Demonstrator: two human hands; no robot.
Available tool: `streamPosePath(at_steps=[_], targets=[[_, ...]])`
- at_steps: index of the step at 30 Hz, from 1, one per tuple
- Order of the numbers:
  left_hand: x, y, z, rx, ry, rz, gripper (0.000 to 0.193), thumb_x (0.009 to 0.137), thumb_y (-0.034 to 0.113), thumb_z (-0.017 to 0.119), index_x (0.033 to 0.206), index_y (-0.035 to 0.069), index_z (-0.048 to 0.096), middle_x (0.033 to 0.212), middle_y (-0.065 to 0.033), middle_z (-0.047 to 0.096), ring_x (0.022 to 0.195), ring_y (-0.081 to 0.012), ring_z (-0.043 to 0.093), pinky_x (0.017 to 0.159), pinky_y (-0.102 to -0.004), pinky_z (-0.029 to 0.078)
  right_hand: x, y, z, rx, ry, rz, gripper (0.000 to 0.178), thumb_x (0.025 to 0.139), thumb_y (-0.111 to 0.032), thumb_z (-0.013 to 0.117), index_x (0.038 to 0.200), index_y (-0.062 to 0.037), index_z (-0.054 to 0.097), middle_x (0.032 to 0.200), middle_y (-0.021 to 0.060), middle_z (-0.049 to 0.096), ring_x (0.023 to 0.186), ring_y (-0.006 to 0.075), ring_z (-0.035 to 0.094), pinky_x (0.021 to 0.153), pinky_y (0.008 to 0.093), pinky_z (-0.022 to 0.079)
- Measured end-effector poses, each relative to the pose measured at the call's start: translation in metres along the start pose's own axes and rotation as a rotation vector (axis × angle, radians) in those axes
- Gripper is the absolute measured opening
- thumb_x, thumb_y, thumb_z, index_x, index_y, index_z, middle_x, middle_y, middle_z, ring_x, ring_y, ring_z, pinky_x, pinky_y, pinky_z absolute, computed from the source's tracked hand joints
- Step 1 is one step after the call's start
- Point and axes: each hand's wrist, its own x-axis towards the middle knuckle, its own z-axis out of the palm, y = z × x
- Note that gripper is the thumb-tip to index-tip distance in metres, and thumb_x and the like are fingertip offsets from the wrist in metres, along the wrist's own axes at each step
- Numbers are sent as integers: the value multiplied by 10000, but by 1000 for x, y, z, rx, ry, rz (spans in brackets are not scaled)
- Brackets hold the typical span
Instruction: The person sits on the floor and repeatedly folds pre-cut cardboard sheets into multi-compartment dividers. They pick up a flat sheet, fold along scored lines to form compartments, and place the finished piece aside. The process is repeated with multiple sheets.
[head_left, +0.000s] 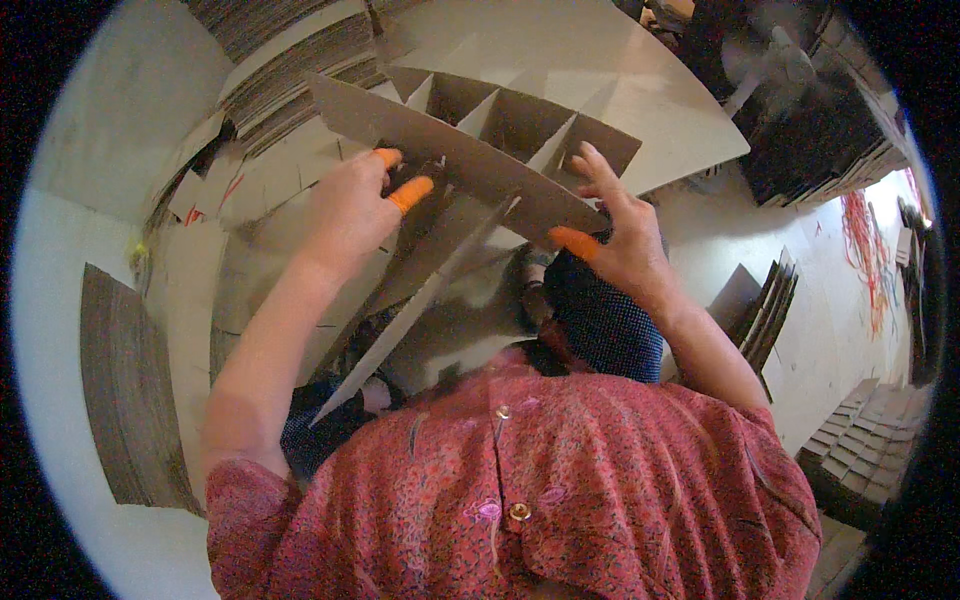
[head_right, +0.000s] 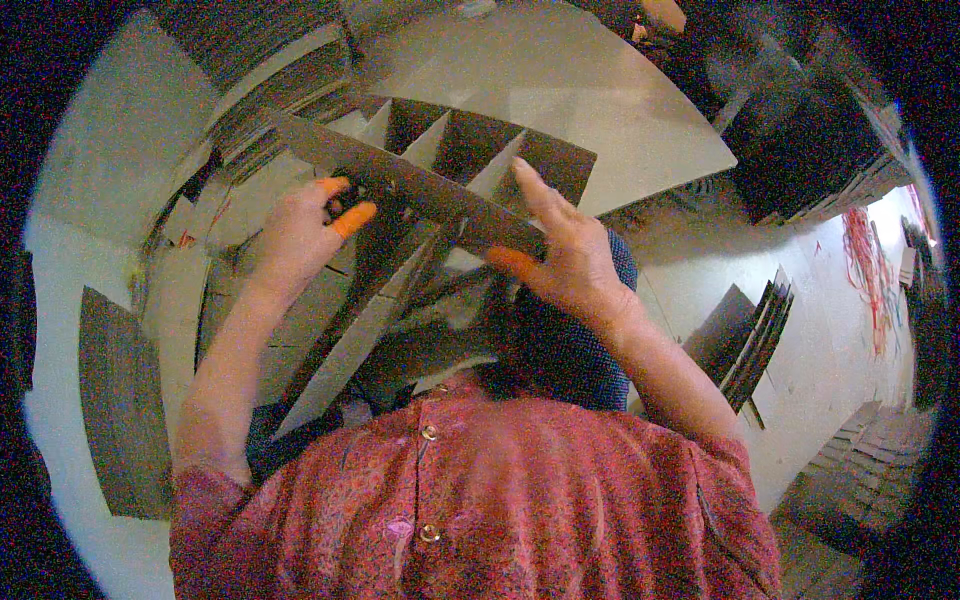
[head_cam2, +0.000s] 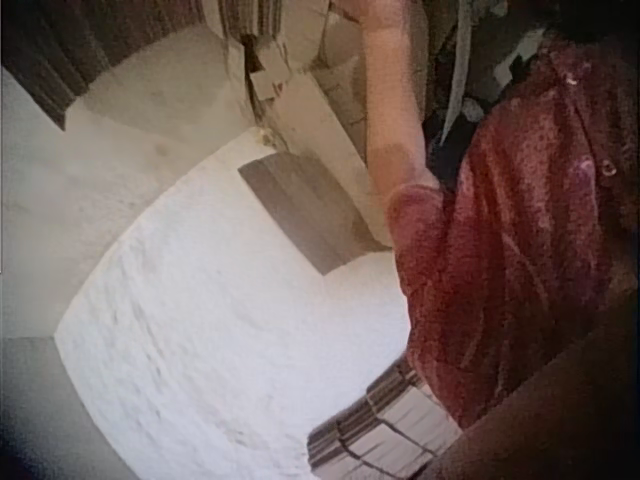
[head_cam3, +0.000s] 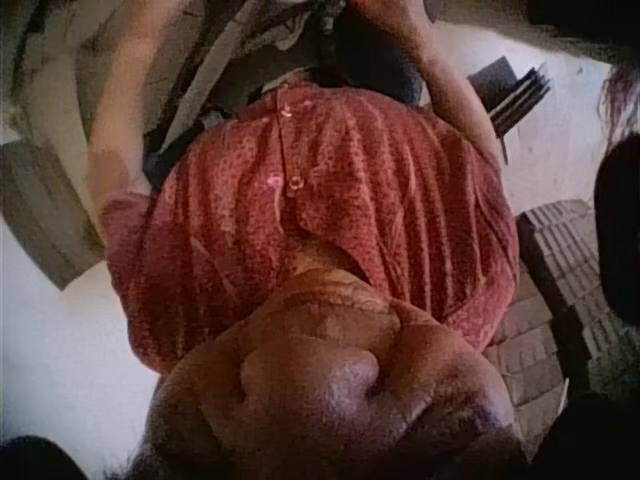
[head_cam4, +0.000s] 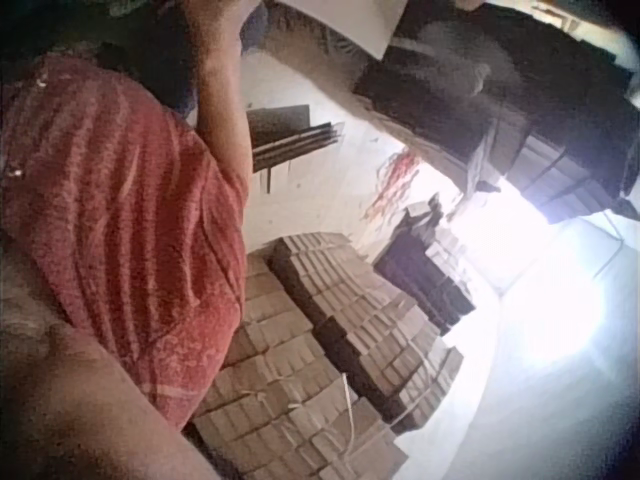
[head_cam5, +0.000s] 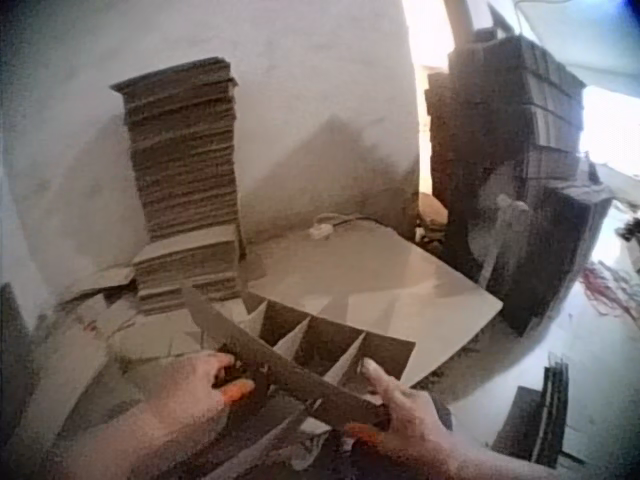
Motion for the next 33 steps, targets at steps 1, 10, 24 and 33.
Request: streamPosePath(at_steps=[1, 10, 24, 33], targets=[[1, -7, 5, 60, -92, -4, 291, 777, 281, 668, 923, 33, 632, 837, -180, 628, 783, -349, 611, 667, -434, 479, 4, -3, 2, -78, -90, -36, 682, 765, -32, 629, 1373, -115, 333, 983, 191, 637, 821, 326, 640, 736, 369, 513], [2, -21, 32, 42, -244, -2, 212, 747, 188, 649, 799, -14, 609, 809, -232, 611, 804, -392, 597, 728, -468, 477, 18, -19, -8, -53, -429, -30, 636, 765, 30, 530, 1359, -126, 364, 892, 222, 615, 714, 389, 605, 622, 432, 493], [3, -14, 42, 160, -210, 29, 176, 734, 158, 614, 790, -9, 605, 827, -228, 614, 821, -385, 597, 722, -470, 481, 14, -34, -6, -97, -429, 13, 692, 699, 90, 519, 1351, -92, 377, 766, 209, 589, 637, 374, 586, 606, 422, 467], [25, -46, 14, 73, 179, -39, 246, 734, 228, 703, 819, 8, 632, 786, -193, 624, 776, -365, 605, 677, -448, 480, 11, -24, -7, -105, -415, 41, 682, 708, 85, 529, 1347, -113, 394, 773, 226, 567, 642, 386, 574, 594, 427, 455]])
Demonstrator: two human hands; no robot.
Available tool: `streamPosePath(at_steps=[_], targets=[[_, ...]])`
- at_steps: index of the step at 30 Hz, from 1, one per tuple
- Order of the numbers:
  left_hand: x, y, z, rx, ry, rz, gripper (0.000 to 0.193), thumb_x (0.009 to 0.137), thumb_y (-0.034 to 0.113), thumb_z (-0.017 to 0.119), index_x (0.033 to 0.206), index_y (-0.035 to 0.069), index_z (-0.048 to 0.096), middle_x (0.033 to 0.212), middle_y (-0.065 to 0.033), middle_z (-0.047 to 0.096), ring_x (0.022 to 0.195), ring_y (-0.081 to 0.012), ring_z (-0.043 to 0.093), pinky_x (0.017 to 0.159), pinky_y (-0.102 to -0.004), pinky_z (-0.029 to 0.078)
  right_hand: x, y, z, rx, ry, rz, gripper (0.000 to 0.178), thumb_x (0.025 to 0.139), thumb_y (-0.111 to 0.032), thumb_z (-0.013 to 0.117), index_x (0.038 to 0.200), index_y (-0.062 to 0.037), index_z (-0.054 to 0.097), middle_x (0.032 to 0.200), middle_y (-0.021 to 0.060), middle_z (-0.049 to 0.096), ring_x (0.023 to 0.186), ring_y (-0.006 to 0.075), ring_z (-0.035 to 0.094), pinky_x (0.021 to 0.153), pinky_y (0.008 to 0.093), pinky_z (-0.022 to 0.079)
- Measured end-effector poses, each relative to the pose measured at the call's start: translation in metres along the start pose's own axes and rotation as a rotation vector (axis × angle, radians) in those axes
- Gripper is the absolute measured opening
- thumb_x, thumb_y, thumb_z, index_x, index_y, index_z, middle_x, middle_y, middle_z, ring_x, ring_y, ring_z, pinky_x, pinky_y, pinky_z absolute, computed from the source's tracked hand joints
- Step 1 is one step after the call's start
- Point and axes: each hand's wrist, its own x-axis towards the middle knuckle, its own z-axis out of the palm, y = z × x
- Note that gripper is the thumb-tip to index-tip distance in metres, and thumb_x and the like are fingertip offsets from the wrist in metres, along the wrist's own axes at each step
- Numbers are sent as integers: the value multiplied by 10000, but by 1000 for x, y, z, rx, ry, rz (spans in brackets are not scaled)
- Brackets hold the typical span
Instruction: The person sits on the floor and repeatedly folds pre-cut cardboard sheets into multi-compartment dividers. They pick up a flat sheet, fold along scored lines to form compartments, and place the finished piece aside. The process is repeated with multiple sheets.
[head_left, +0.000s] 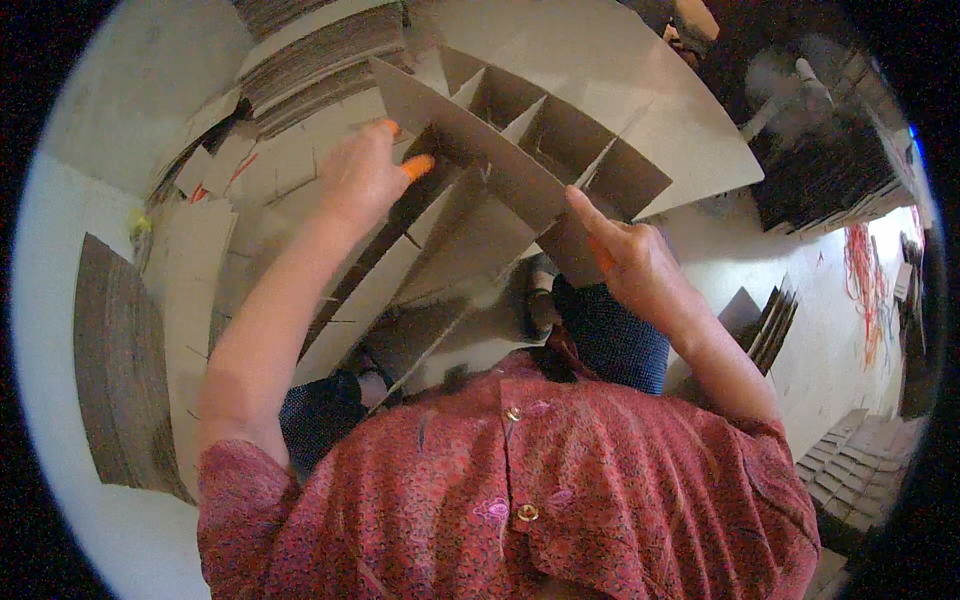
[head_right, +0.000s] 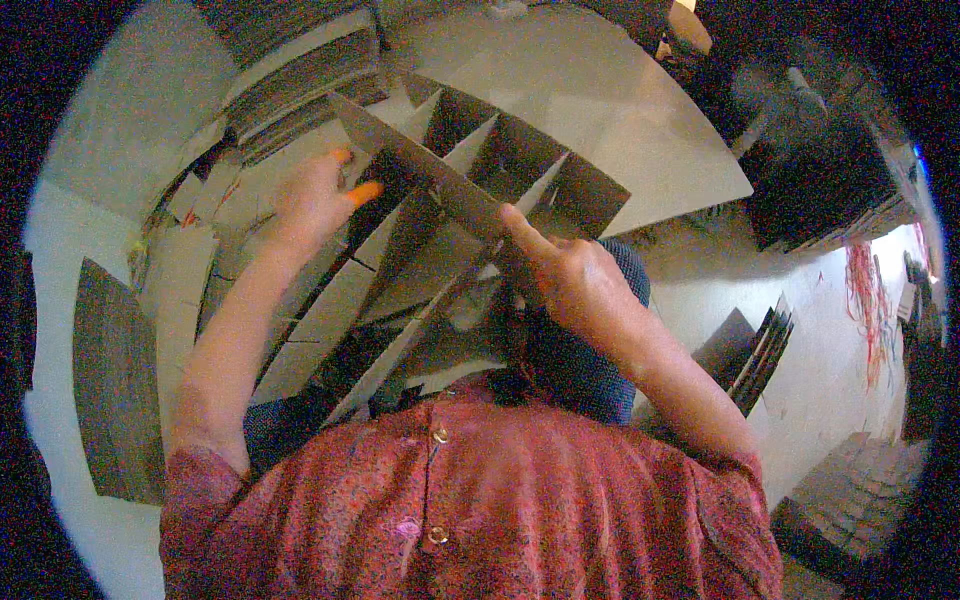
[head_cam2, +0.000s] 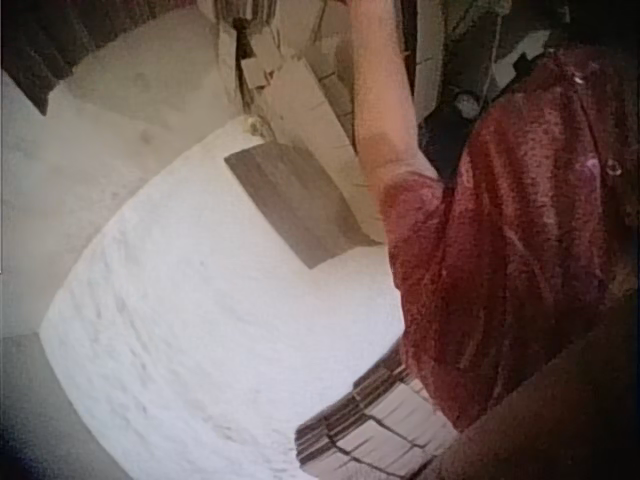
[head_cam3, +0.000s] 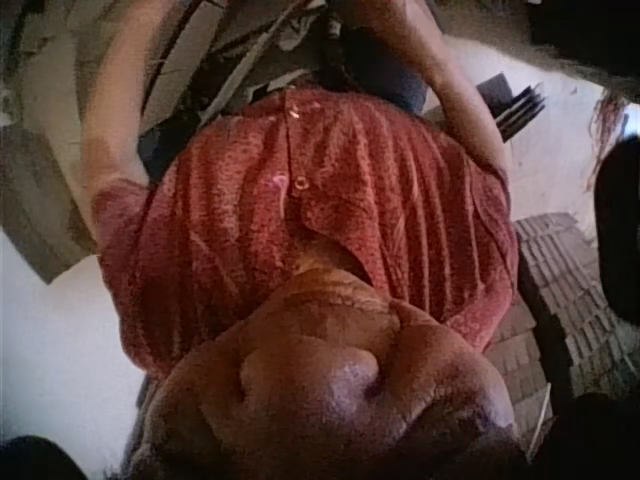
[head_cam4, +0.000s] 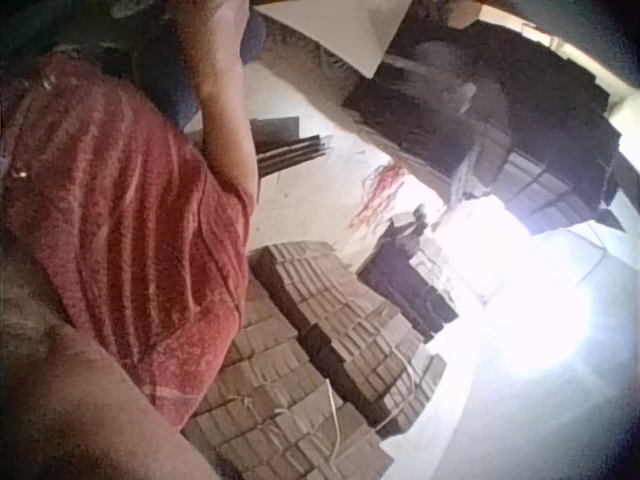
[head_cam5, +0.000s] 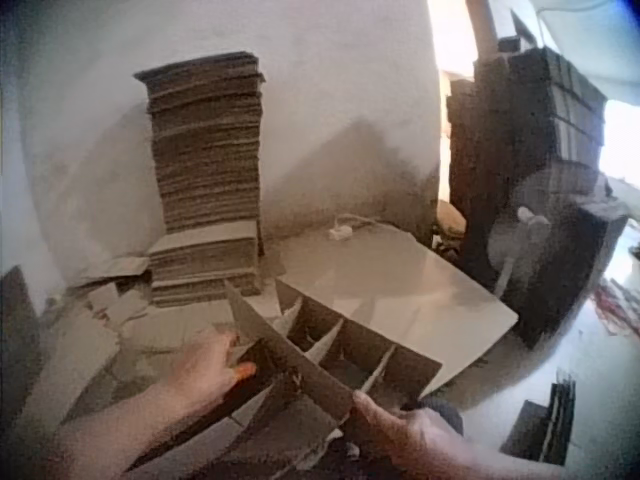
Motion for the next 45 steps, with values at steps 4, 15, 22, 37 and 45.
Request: streamPosePath(at_steps=[4, 15, 22, 37, 45], targets=[[15, -37, 19, 20, -290, -107, 161, 724, 149, 676, 772, 6, 619, 742, -209, 611, 737, -383, 599, 653, -457, 468, 3, -4, -2, -3, -1, -8, 678, 716, 80, 535, 1347, -125, 399, 782, 227, 577, 673, 383, 586, 610, 423, 459], [41, -81, 20, -680, -436, -361, 287, 858, 270, 581, 941, 0, 625, 631, -99, 569, 545, -182, 554, 528, -347, 451, 36, 3, -14, -274, -24, 82, 610, 756, -23, 525, 1333, -177, 401, 686, 219, 588, 616, 373, 597, 565, 446, 482], [45, -192, 94, 192, -306, -20, 540, 816, 386, 623, 1252, 105, 473, 1241, -167, 490, 1082, -318, 504, 886, -406, 425, 62, 50, 0, -244, 47, 94, 589, 761, 6, 507, 1322, -161, 436, 644, 237, 548, 595, 384, 583, 565, 449, 451], [54, -185, 49, -22, -194, -271, 140, 844, 151, 497, 927, 60, 565, 939, -173, 591, 865, -350, 560, 734, -420, 460, 91, 61, -5, -267, 382, -61, 525, 817, -164, 613, 1301, -72, 434, 966, 173, 623, 827, 330, 621, 784, 378, 488], [40, -64, -6, 72, 417, 665, 276, 716, 102, 565, 978, 60, 640, 1099, -67, 614, 946, -234, 599, 745, -321, 501, 122, -3, -16, 1648, -138, 232, 424, 918, -340, 503, 1116, 34, 528, 1052, 163, 595, 951, 237, 605, 785, 325, 496]])
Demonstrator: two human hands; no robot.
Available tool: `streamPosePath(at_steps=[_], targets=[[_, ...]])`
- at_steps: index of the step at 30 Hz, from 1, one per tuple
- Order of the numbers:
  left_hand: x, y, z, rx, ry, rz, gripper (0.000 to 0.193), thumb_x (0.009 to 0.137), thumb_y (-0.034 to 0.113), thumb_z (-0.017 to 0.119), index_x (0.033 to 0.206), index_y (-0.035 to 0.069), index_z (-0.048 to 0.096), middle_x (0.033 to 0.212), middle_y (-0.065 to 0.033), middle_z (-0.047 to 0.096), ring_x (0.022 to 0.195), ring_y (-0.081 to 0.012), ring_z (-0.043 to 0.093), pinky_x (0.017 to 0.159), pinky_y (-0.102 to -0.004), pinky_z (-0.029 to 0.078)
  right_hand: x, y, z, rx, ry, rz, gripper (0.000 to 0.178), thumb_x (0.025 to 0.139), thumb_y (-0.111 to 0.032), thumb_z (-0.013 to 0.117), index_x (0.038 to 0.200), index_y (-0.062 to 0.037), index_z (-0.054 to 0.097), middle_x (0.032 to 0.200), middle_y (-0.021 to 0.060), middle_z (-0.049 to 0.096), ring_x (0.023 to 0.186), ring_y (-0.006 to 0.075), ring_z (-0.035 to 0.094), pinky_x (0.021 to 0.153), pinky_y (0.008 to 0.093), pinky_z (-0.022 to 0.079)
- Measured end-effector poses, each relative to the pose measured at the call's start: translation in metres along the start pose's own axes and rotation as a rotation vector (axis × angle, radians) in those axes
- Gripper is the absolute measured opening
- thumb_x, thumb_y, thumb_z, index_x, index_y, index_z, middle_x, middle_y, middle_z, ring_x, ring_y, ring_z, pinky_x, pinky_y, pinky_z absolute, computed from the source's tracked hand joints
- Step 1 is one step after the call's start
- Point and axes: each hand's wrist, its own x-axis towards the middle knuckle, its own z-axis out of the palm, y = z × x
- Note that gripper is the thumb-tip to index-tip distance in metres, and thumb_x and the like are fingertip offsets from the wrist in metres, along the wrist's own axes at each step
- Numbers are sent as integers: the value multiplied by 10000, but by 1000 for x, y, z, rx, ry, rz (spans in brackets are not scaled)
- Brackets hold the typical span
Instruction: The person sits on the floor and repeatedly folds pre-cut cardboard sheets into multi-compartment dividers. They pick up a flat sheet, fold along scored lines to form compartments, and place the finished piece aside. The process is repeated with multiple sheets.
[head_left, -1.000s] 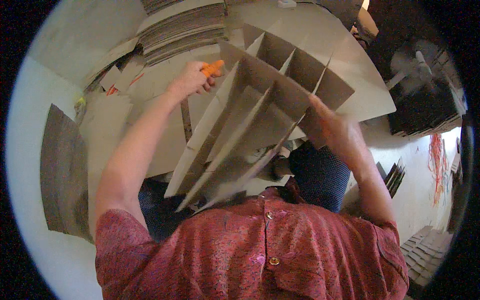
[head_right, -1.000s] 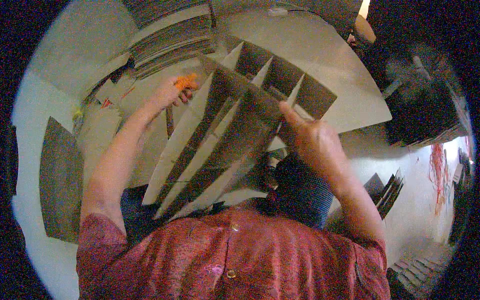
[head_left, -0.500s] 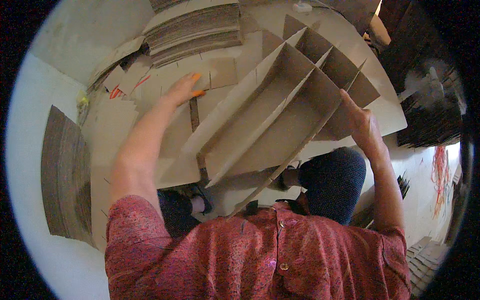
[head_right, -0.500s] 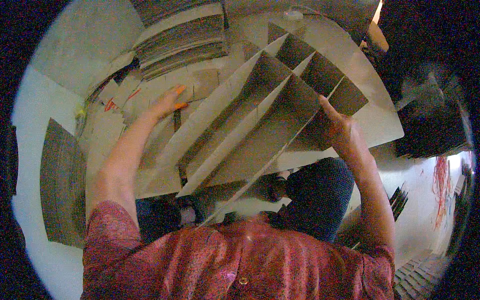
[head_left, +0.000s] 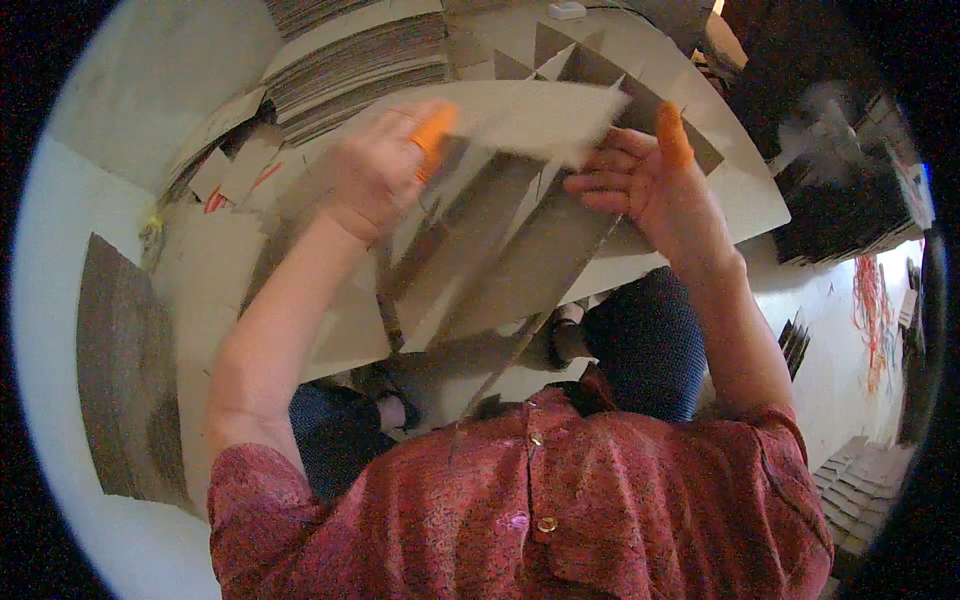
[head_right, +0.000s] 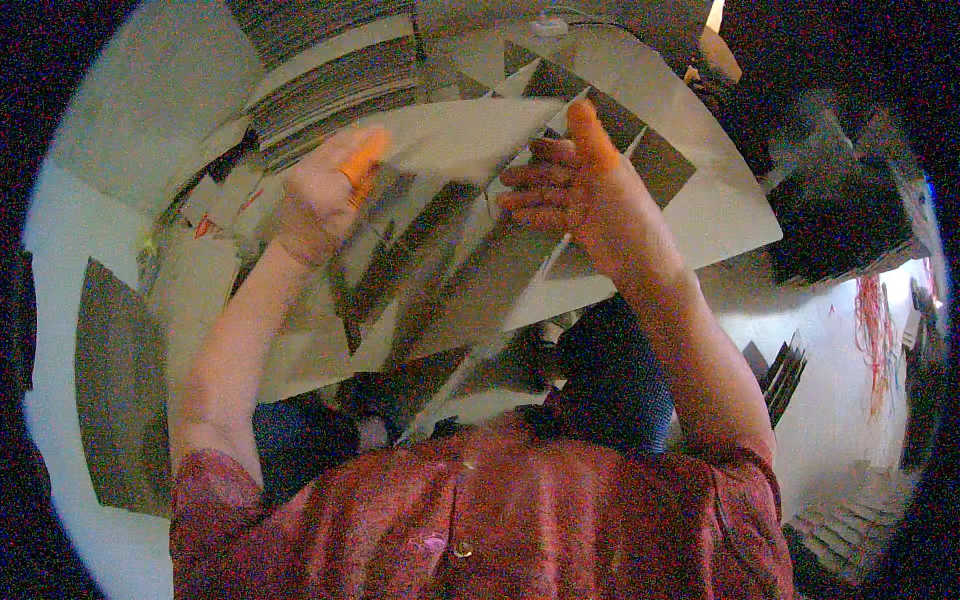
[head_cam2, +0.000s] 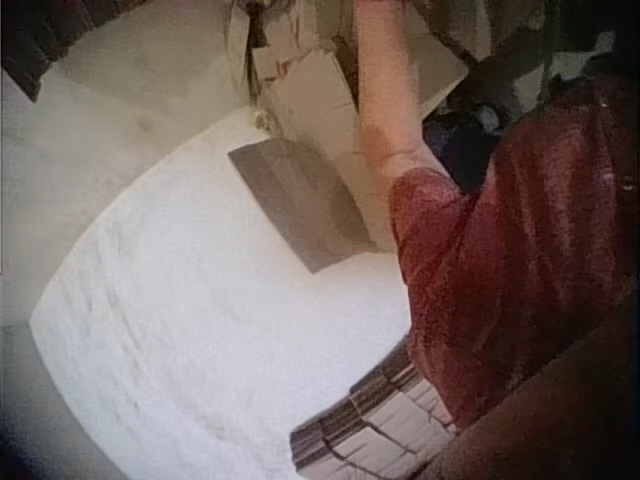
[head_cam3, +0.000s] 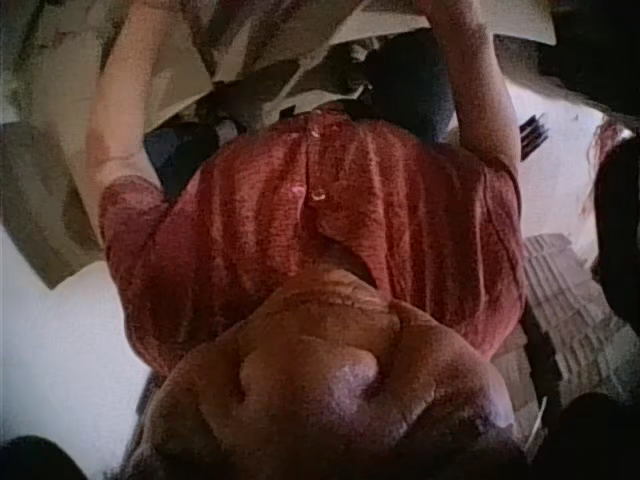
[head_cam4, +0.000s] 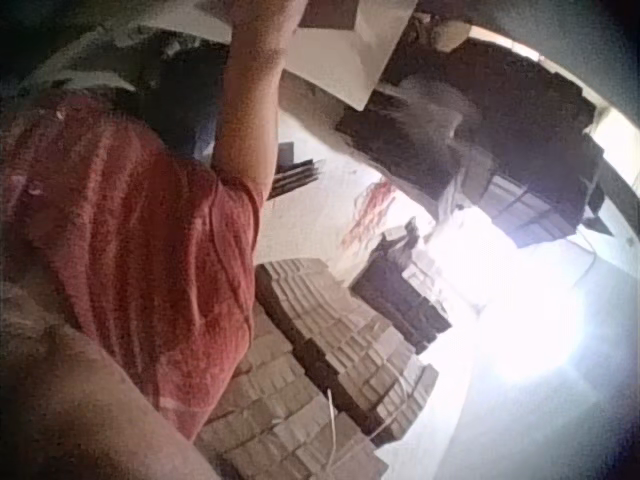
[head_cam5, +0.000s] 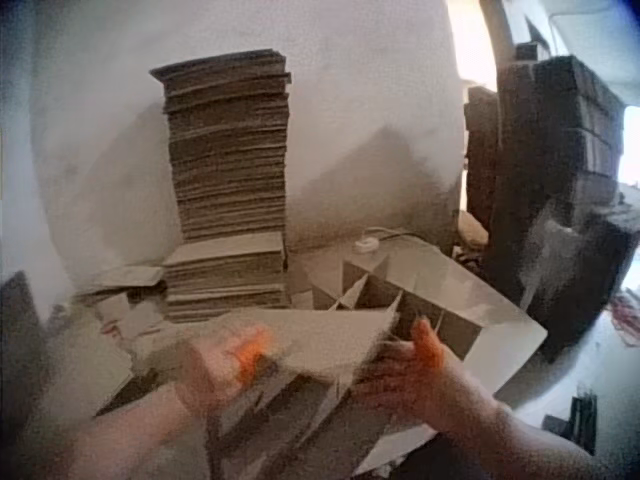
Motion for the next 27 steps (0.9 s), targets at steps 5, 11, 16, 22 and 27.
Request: streamPosePath(at_steps=[5, 11, 16, 22, 27], targets=[[22, 36, -7, -129, -69, 216, 374, 722, 117, 625, 1088, 40, 620, 1183, -118, 568, 1004, -244, 583, 821, -312, 489, -26, -2, 5, -544, 567, -336, 316, 846, -227, 610, 1058, 6, 576, 955, 107, 638, 863, 242, 635, 760, 336, 526], [27, -3, 24, -639, 74, -708, 643, 757, 162, 726, 1309, 54, 416, 1140, -119, 554, 915, -192, 595, 713, -277, 503, -83, 17, 2, -1131, 636, -484, 213, 834, -136, 628, 1003, -7, 654, 875, 55, 677, 766, 131, 620, 713, 262, 488], [39, -23, 40, -938, 111, -836, 657, 771, 180, 727, 1315, 45, 384, 1113, -82, 537, 853, -157, 587, 666, -255, 497, -93, 22, 11, -1158, 625, -546, 151, 824, -94, 637, 947, -13, 667, 791, 48, 677, 704, 88, 593, 650, 241, 477], [32, -46, 56, -1030, 68, -838, 500, 774, 168, 723, 1183, 1, 489, 1084, -73, 550, 846, -157, 588, 686, -260, 491, -97, 25, 14, -1298, 559, -573, 129, 819, -92, 639, 917, -10, 660, 712, 70, 650, 630, 81, 562, 576, 247, 459], [40, -36, 38, -1010, 182, -798, 430, 775, 175, 722, 1106, -31, 542, 968, -73, 602, 831, -145, 581, 711, -257, 482, -104, 24, 23, -1123, 589, -619, 124, 825, -99, 635, 906, -7, 656, 679, 58, 623, 611, 81, 537, 563, 245, 448]])
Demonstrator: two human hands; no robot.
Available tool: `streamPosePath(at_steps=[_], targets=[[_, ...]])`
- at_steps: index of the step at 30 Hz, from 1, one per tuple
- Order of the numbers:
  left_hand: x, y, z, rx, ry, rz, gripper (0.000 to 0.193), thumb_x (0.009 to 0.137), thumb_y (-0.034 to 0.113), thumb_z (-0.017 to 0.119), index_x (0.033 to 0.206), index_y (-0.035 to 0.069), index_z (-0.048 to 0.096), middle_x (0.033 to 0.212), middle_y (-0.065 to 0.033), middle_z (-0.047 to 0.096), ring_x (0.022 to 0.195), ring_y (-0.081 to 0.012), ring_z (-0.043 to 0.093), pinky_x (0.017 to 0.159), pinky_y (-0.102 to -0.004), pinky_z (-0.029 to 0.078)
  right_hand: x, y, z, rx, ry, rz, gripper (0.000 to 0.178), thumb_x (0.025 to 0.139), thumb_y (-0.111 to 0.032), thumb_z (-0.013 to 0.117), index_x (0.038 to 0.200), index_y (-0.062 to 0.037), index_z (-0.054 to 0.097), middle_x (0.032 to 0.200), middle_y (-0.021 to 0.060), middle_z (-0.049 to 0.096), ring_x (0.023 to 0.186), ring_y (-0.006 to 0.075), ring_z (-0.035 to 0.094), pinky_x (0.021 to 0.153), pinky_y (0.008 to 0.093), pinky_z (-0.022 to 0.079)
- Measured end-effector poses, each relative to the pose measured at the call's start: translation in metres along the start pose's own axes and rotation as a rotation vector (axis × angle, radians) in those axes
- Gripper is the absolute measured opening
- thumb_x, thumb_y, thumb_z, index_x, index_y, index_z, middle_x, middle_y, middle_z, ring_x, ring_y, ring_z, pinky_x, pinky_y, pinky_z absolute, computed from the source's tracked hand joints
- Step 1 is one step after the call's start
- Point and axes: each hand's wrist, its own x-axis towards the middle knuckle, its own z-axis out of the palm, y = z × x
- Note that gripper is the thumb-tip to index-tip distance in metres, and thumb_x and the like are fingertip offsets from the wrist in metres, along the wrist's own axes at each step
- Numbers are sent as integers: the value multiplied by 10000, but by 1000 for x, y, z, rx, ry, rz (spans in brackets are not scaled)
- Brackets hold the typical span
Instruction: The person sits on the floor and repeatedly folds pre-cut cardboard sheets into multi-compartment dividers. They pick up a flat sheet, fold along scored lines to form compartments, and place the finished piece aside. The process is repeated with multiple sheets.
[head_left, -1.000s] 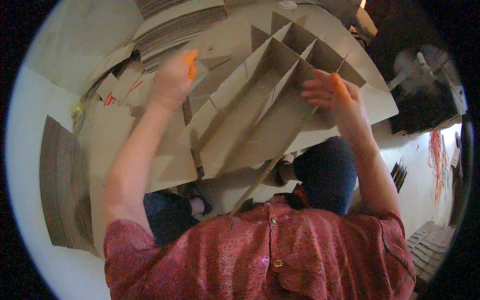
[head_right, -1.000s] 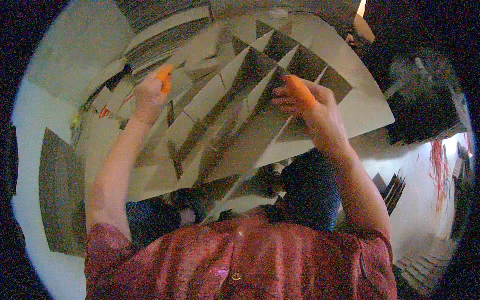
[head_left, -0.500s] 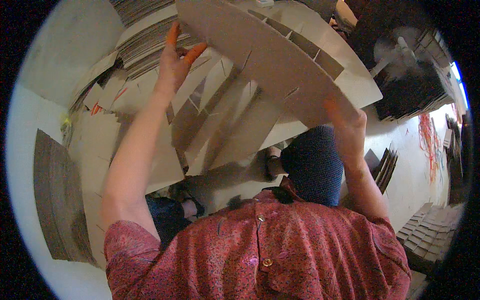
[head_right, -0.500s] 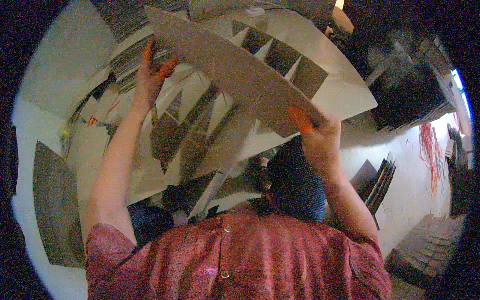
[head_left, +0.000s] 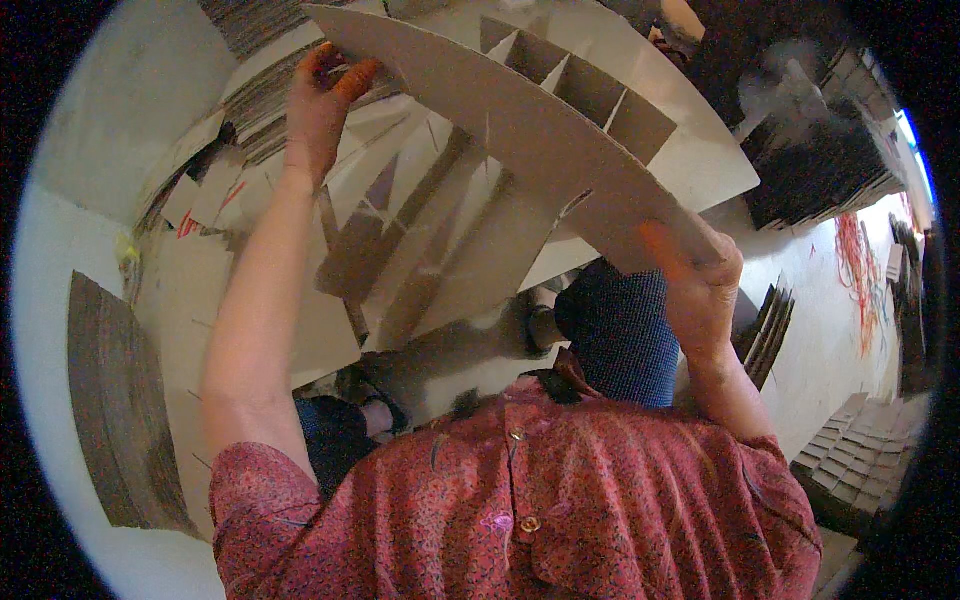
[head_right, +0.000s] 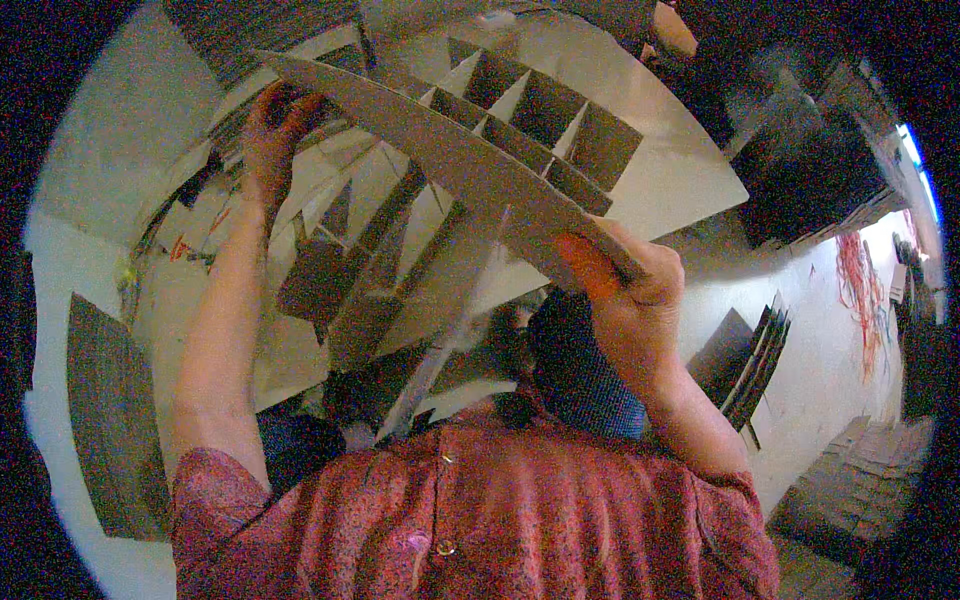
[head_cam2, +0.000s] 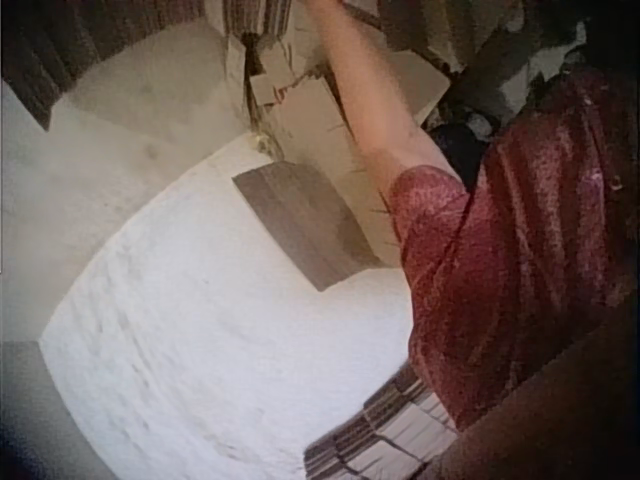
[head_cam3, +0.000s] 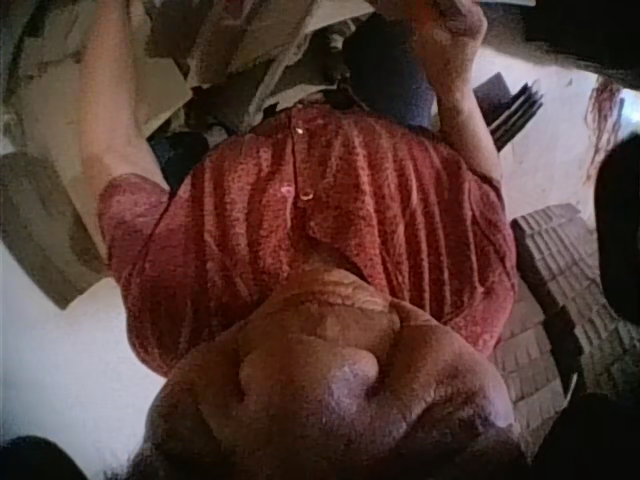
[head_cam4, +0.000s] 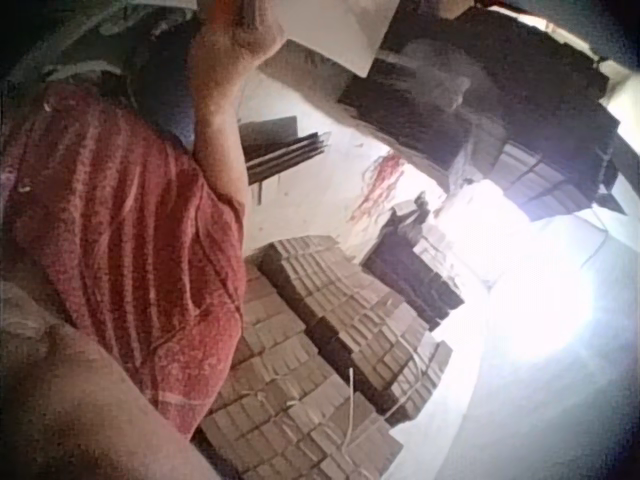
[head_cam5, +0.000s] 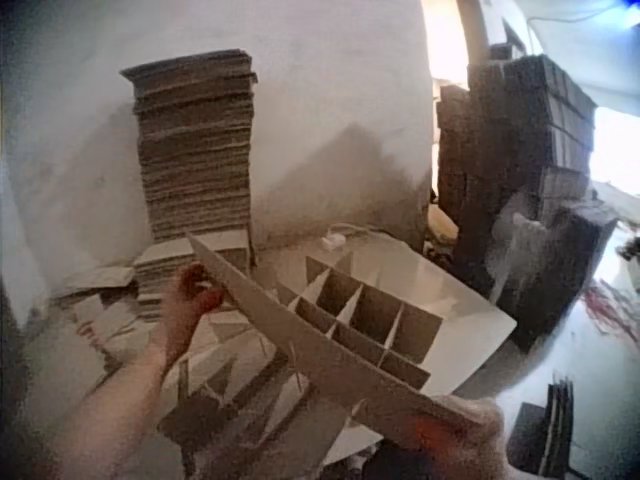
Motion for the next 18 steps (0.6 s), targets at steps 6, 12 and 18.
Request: streamPosePath(at_steps=[6, 12, 18], targets=[[-13, -44, 6, 171, -157, -217, 475, 753, 184, 738, 1113, -49, 532, 953, -90, 617, 799, -135, 574, 692, -253, 472, -4, 26, 13, -91, -76, 96, 122, 841, -89, 618, 923, -8, 657, 698, 41, 629, 623, 77, 535, 572, 244, 449], [-23, -64, 2, 496, -165, -347, 522, 760, 252, 722, 1162, -19, 529, 1024, -125, 613, 767, -172, 594, 671, -282, 469, -19, 63, 24, -39, -105, 151, 149, 868, -121, 595, 949, -5, 641, 744, 24, 648, 685, 60, 532, 604, 248, 460], [-76, 32, 32, 692, -91, 112, 288, 761, 319, 703, 832, 44, 656, 808, -136, 633, 682, -271, 615, 606, -356, 481, -1, 56, 27, 21, -125, 162, 151, 870, -115, 577, 939, 8, 632, 732, 54, 634, 689, 71, 527, 611, 255, 452]])
